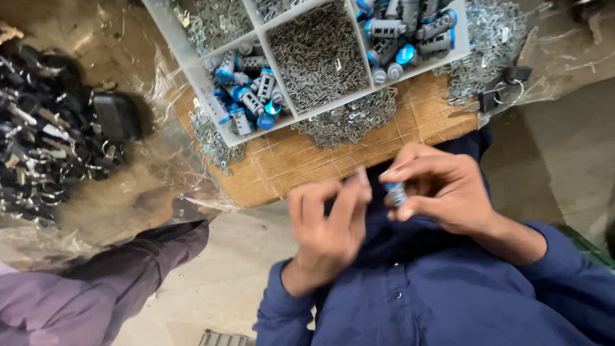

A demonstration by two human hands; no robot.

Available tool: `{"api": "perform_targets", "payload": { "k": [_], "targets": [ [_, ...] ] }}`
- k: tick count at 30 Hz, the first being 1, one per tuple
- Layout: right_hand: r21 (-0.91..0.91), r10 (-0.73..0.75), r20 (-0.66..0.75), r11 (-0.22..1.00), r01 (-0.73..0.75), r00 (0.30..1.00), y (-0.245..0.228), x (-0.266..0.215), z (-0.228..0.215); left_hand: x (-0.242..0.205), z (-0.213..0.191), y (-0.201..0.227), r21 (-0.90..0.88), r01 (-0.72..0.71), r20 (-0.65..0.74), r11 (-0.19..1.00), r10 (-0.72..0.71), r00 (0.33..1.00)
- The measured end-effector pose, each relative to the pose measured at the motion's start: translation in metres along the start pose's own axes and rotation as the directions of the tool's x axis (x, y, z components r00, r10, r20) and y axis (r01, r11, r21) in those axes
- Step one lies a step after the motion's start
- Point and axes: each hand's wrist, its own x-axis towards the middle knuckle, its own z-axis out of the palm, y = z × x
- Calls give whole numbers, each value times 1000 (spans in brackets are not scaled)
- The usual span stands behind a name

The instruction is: The person assembles small cylindrical key components by inserting metal pins into gray bodies with blue caps. They repeatedly pick components from a bowl and a compartmentalized tray, insert pins by hand, and place the assembled units into a tray. Another person works nearby at the same table.

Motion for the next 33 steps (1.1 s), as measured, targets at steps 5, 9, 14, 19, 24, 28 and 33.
{"api": "perform_targets", "payload": {
  "k": [5,9,14,19,24,28,33],
  "targets": [
    [15,-82,-25,996,82,996,-13,-6,-8,16,4,-22,357,-267,-31,895,297,954],
    [16,-61,-41,998,61,997,-10,-2,-3,15,-10,-28,-23,-331,-68,943,329,942],
    [-54,-53,-21,997,52,998,-4,6,3,5,-5,-1,-294,-68,-152,953,23,988],
    [-220,-83,-44,973,71,996,0,1,0,7,3,5,-326,-172,26,930,191,981],
    [-336,-157,11,930,152,987,2,-4,-11,18,-6,10,-511,20,192,860,91,977],
    [-241,-197,131,944,224,972,-8,-14,-51,22,21,24,-543,9,101,840,55,993],
    [-80,-330,-398,942,326,856,-22,-39,-97,56,64,51,-103,-264,-103,959,253,962]
  ]
}}
